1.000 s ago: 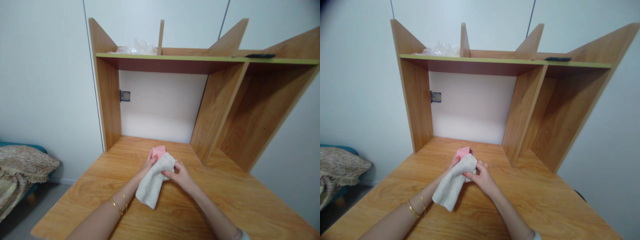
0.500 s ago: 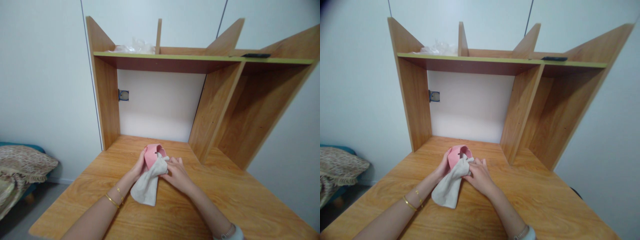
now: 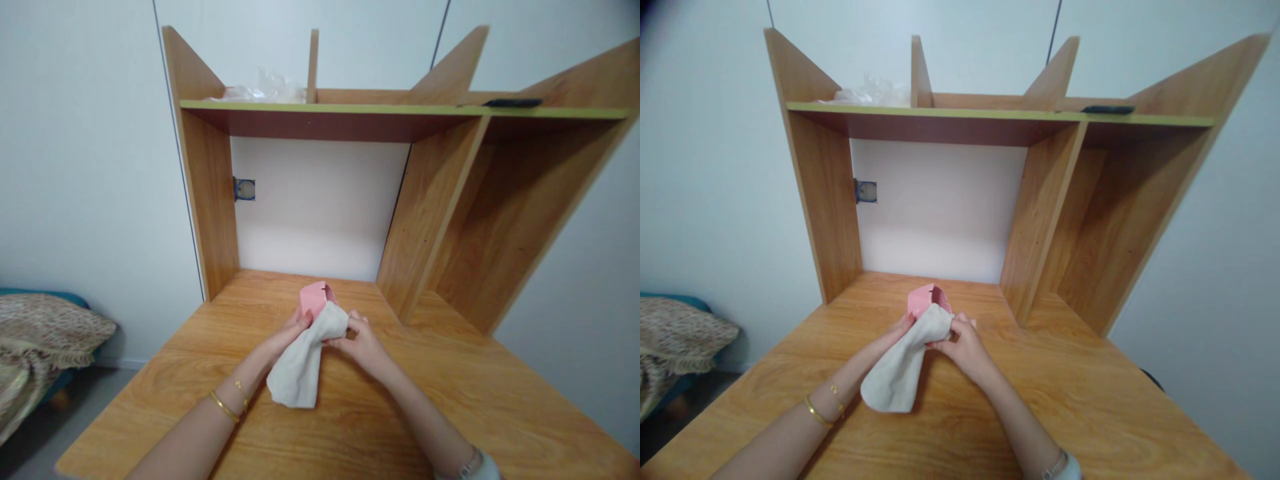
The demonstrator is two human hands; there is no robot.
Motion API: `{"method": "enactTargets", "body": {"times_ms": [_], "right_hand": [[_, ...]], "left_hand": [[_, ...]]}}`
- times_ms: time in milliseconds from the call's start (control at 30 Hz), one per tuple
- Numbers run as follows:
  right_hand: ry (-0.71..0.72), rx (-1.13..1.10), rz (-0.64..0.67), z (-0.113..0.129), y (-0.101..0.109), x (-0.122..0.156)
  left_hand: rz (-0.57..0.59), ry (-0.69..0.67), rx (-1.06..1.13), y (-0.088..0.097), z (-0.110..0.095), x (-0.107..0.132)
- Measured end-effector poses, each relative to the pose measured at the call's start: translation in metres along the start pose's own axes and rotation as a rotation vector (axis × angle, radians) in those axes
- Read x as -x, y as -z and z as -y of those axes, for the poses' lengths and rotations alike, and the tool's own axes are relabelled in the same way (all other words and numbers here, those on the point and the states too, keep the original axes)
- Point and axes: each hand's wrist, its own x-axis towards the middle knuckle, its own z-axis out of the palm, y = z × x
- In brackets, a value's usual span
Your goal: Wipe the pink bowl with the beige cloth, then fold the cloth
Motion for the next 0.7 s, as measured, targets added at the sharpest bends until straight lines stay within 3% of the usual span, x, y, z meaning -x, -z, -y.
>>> {"method": "enactTargets", "body": {"times_ms": [100,300,433,533,700], "right_hand": [[-0.018,-0.039,0.010,0.000,0.002,0.001],[0.006,-0.159,0.054,-0.007,-0.004,0.003],[-0.031,-0.174,0.032,-0.008,-0.011,0.001],[-0.019,-0.038,-0.019,-0.004,-0.014,0.001],[0.086,0.199,0.009,0.005,-0.010,0.001]], "left_hand": [[-0.117,-0.113,-0.079,-0.004,0.003,-0.002],[-0.235,-0.128,-0.110,0.003,0.007,-0.010],[-0.199,-0.128,-0.085,0.010,0.013,-0.014],[-0.169,-0.057,-0.031,0.012,0.016,-0.016],[-0.044,0.231,0.124,0.008,0.007,-0.012]]}}
